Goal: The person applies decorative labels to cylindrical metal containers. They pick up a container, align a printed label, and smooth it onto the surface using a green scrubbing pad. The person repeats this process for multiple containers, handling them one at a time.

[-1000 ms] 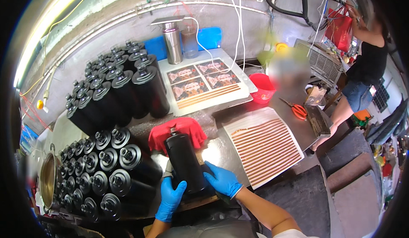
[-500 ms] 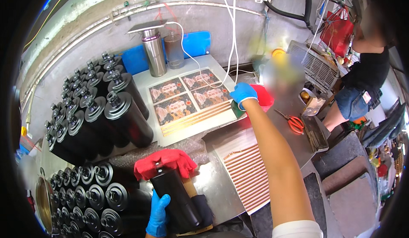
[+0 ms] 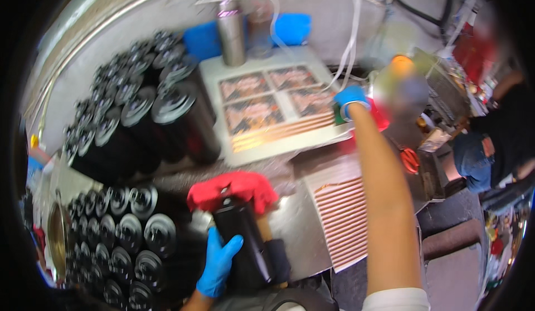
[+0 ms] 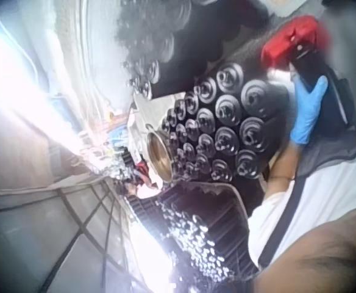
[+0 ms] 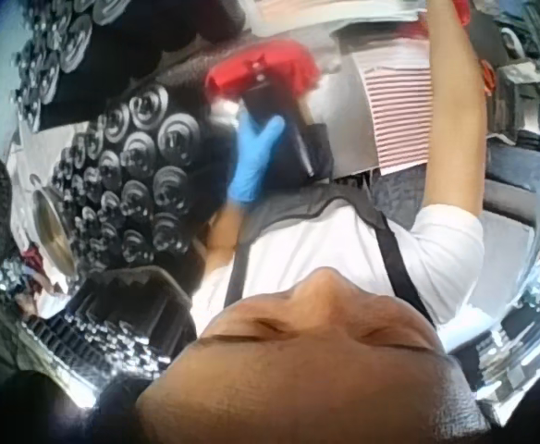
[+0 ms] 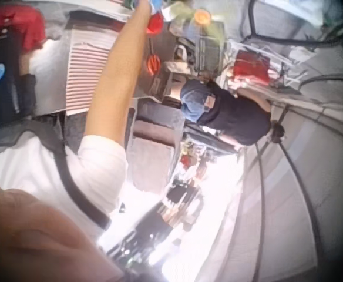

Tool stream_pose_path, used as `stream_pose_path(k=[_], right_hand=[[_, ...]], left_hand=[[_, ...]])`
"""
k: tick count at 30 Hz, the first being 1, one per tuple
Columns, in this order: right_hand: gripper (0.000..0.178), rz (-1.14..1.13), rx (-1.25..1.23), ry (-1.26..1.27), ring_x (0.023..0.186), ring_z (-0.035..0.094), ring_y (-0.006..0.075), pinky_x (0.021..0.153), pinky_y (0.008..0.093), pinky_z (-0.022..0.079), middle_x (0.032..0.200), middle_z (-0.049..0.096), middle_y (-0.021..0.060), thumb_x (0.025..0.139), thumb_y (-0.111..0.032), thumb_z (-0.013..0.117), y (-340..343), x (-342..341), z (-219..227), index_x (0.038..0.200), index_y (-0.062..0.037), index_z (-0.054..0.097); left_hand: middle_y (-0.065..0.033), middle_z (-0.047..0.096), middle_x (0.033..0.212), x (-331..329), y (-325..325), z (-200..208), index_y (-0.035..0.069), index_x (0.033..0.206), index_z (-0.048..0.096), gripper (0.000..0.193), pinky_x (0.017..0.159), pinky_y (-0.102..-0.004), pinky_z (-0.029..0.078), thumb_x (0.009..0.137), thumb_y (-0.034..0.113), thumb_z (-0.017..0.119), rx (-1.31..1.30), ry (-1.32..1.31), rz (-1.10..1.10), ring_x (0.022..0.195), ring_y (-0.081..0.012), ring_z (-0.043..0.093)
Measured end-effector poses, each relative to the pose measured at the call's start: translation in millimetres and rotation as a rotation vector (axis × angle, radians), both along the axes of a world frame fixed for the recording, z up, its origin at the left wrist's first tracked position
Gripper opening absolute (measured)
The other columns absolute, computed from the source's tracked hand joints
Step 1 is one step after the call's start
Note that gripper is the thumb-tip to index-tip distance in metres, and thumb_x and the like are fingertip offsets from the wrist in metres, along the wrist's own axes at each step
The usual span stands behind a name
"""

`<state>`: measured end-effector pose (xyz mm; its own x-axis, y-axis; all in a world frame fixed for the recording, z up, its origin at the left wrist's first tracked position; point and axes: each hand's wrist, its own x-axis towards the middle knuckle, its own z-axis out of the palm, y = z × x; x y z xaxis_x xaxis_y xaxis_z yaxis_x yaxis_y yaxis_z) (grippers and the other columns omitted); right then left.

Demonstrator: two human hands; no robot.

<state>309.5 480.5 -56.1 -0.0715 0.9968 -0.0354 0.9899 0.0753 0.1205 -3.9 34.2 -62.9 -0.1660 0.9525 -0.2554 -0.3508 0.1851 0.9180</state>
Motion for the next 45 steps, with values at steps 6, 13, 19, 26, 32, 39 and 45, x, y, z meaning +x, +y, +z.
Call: stream_pose_path(k=[6, 13, 19, 26, 32, 39, 45], right_hand=[[0.015, 0.171, 0.906, 0.566, 0.065, 0.061, 0.0303, 0.063, 0.0406, 0.048, 0.073, 0.063, 0.0165, 0.079, -0.020, 0.061, -81, -24, 30, 0.076, -0.0056, 0.065], [0.007, 0.394, 0.894, 0.362, 0.065, 0.058, 0.0187, 0.061, 0.0342, 0.047, 0.074, 0.061, 0.0075, 0.081, -0.012, 0.065, -178, 8, 103, 0.082, -0.0046, 0.063], [0.010, 0.478, 0.433, 0.927, 0.072, 0.059, 0.0125, 0.066, 0.0260, 0.047, 0.079, 0.064, 0.0062, 0.079, -0.008, 0.068, -294, -36, 125, 0.088, -0.0020, 0.066], [0.014, 0.562, -0.078, 1.149, 0.077, 0.062, 0.0138, 0.072, 0.0256, 0.049, 0.087, 0.067, 0.0082, 0.077, -0.003, 0.068, -354, -64, 130, 0.091, -0.0027, 0.068], [0.016, 0.525, -0.708, 1.534, 0.085, 0.062, 0.0110, 0.077, 0.0251, 0.049, 0.089, 0.067, 0.0074, 0.083, -0.009, 0.065, -361, -122, 84, 0.095, 0.0021, 0.066], [0.016, 0.497, -0.862, 1.542, 0.082, 0.061, 0.0102, 0.077, 0.0247, 0.049, 0.087, 0.067, 0.0072, 0.082, -0.011, 0.068, -339, -158, 52, 0.091, 0.0014, 0.066], [0.014, 0.443, -0.679, 1.422, 0.070, 0.055, 0.0057, 0.063, 0.0215, 0.046, 0.075, 0.062, 0.0016, 0.082, -0.014, 0.069, -328, -165, 34, 0.079, -0.0017, 0.062]], left_hand=[[-0.0148, 0.042, 0.130, -1, -13, -1, 0.003, 0.142, 0.012, 0.086, 0.097, -0.0337, 0.041, 0.078, 0.005, 0.069, 0.085, 0.054, 0.043, 0.115, -0.0220, 0.048], [-0.0153, 0.040, 0.133, 9, -18, 29, 0.000, 0.143, 0.015, 0.088, 0.099, -0.0336, 0.039, 0.076, 0.007, 0.071, 0.150, 0.346, 0.055, 0.117, -0.0210, 0.046], [-0.0127, 0.053, 0.115, 13, -21, 27, 0.001, 0.134, 0.032, 0.069, 0.089, -0.0296, 0.046, 0.076, 0.005, 0.070, 0.149, 0.140, 0.299, 0.101, -0.0210, 0.056], [-0.0127, 0.053, 0.117, 0, -9, 18, 0.003, 0.131, 0.032, 0.071, 0.089, -0.0350, 0.047, 0.075, 0.011, 0.075, 0.029, -0.030, 0.021, 0.102, -0.0222, 0.056], [-0.0136, 0.047, 0.128, -11, -20, -16, 0.001, 0.131, 0.038, 0.044, 0.101, -0.0336, 0.035, 0.094, 0.021, 0.050, 0.234, -0.014, 0.261, 0.117, -0.0203, 0.047], [-0.0108, 0.050, 0.117, -6, -36, 17, 0.002, 0.113, 0.049, 0.042, 0.090, -0.0308, 0.044, 0.076, 0.000, 0.069, 0.170, 0.304, 0.177, 0.105, -0.0160, 0.052], [-0.0043, 0.059, 0.099, -10, -31, 20, 0.002, 0.115, 0.047, 0.042, 0.081, -0.0246, 0.047, 0.079, -0.004, 0.066, 0.078, 0.336, 0.182, 0.092, -0.0103, 0.056]])
